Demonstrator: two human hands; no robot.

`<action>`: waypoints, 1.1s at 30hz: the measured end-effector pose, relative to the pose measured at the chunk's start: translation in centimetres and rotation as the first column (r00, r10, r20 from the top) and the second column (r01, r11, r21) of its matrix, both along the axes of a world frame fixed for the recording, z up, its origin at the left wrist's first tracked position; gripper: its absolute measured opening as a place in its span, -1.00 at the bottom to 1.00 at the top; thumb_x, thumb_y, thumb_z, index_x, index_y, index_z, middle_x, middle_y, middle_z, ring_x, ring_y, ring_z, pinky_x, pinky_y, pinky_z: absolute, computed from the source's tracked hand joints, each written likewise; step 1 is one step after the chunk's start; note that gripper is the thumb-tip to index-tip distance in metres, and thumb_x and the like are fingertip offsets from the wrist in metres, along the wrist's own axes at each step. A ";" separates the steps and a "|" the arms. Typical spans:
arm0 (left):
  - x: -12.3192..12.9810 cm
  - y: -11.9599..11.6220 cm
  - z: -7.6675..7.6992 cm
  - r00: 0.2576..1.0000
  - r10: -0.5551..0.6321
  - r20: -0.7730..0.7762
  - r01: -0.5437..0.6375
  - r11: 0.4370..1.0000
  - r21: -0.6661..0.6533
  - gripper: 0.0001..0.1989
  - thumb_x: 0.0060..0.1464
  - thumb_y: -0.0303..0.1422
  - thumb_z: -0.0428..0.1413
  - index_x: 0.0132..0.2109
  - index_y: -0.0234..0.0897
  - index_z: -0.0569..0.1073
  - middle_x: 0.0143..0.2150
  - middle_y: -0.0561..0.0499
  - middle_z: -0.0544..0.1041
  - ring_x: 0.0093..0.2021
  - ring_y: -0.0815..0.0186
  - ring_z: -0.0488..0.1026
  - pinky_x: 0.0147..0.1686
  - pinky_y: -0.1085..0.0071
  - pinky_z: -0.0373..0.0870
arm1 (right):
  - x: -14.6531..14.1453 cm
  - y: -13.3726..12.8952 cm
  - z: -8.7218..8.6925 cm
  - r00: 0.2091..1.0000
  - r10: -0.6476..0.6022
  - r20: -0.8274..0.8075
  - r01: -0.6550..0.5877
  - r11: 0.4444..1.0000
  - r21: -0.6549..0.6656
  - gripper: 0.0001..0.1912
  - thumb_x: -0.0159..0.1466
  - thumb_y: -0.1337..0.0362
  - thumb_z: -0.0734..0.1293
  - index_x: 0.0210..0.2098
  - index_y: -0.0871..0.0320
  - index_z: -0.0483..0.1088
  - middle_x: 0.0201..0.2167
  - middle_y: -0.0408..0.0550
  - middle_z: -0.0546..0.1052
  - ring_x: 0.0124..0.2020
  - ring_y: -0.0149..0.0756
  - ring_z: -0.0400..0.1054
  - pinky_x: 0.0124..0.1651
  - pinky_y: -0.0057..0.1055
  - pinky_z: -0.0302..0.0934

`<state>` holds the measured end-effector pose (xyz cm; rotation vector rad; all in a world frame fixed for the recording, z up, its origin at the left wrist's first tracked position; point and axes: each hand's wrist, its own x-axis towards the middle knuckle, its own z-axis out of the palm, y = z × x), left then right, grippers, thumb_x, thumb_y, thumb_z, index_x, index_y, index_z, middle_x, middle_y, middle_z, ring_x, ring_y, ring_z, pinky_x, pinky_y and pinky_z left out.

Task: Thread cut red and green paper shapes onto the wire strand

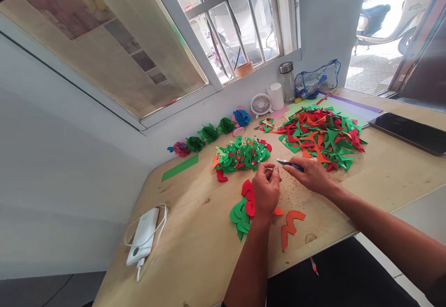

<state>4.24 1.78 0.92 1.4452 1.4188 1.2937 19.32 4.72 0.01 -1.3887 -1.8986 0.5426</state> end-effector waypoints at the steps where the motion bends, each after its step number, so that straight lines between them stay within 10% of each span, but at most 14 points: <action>1: 0.0 0.0 0.0 1.000 -0.001 -0.009 0.001 1.000 0.006 -0.84 0.11 -0.25 0.04 -0.25 -0.25 0.33 -0.56 0.11 0.41 -0.55 0.42 0.37 -0.52 0.54 0.24 | 0.1 0.1 0.0 1.000 -0.018 -0.019 0.018 1.000 0.008 -0.57 0.24 -0.05 0.17 -0.53 0.15 0.35 -0.68 -0.21 0.26 -0.61 -0.45 0.06 -0.51 -0.48 -0.08; 22: 4.9 1.9 -1.4 0.923 -0.048 -0.381 0.070 0.997 0.044 -0.89 0.02 -0.47 0.06 -0.26 -0.19 0.37 -0.41 -0.01 0.53 -0.36 0.22 0.47 -0.36 0.40 0.28 | 1.0 0.5 0.5 0.965 -0.236 -0.117 0.245 0.968 0.063 -0.58 0.20 -0.10 0.19 -0.42 0.13 0.38 -0.66 -0.16 0.34 -0.61 -0.37 0.17 -0.50 -0.46 -0.01; 33: -0.3 0.3 -0.1 0.995 0.016 0.100 -0.019 0.999 0.036 -0.80 0.09 -0.32 0.05 -0.16 -0.31 0.43 -0.21 -0.11 0.55 -0.22 0.30 0.50 -0.27 0.42 0.40 | 0.3 0.0 -0.1 0.997 -0.041 0.067 0.037 0.997 0.068 -0.58 0.21 -0.11 0.19 -0.39 0.12 0.40 -0.61 -0.14 0.40 -0.58 -0.36 0.23 -0.50 -0.47 -0.04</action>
